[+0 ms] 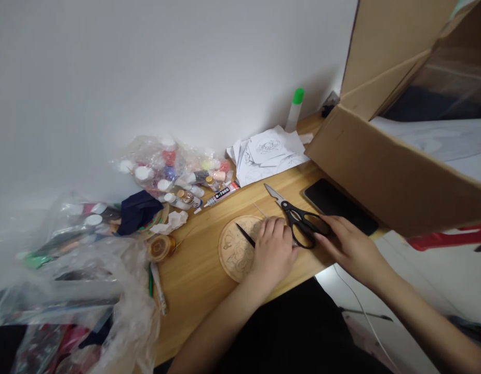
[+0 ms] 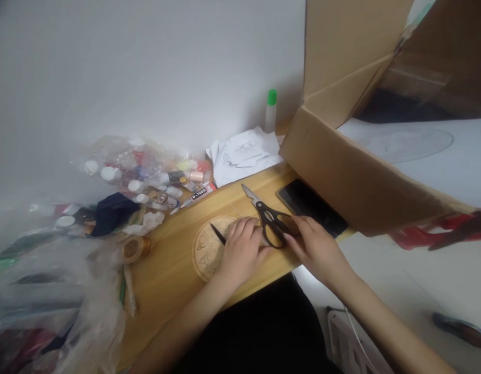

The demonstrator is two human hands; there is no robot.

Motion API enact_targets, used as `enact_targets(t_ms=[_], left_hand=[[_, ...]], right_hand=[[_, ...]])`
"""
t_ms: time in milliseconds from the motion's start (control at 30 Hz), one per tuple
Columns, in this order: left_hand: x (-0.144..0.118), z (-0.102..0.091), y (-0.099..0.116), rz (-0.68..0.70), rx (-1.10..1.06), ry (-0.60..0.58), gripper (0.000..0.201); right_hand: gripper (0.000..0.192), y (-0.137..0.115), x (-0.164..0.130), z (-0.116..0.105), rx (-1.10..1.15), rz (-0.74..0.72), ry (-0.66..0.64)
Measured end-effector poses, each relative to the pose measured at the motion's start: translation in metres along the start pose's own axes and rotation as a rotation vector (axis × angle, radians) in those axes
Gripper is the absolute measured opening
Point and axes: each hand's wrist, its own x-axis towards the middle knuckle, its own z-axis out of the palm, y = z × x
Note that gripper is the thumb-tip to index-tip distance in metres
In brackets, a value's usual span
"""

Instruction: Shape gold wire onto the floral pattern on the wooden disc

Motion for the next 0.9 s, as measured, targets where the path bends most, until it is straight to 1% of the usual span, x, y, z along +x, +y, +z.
enact_targets(t_ms=[100,167,233,267,333,400,500,600,767,900], left_hand=[[0.0,0.0,-0.001,0.009,0.012,-0.005,0.031],[0.0,0.0,-0.001,0.015,0.018,0.003,0.03],[0.0,0.0,-0.001,0.02,0.025,0.014,0.03],[0.0,0.0,-0.001,0.021,0.029,0.021,0.028],[0.0,0.0,-0.002,0.021,0.044,0.032,0.021],[0.001,0.001,-0.002,0.015,0.058,0.043,0.016],[0.001,0.002,-0.003,0.005,0.064,0.049,0.017],[0.001,0.004,-0.005,0.0,0.062,0.052,0.019],[0.002,0.005,-0.006,0.0,0.063,0.053,0.022],[0.003,0.004,-0.008,-0.005,0.068,0.051,0.023]], right_hand=[[0.032,0.004,0.003,-0.01,-0.025,-0.084,-0.035],[0.029,0.007,0.007,-0.017,-0.085,-0.123,0.02],[0.032,0.01,0.011,-0.022,-0.218,-0.09,0.11],[0.036,0.012,0.013,-0.023,-0.293,-0.055,0.134],[0.045,0.017,0.017,-0.022,-0.402,0.01,0.107],[0.051,0.022,0.019,-0.018,-0.434,0.051,0.053],[0.056,0.03,0.021,-0.013,-0.416,0.081,0.025],[0.063,0.036,0.023,-0.01,-0.359,0.078,0.029],[0.07,0.044,0.026,-0.005,-0.222,0.104,0.146],[0.068,0.044,0.029,0.001,-0.147,0.156,0.205]])
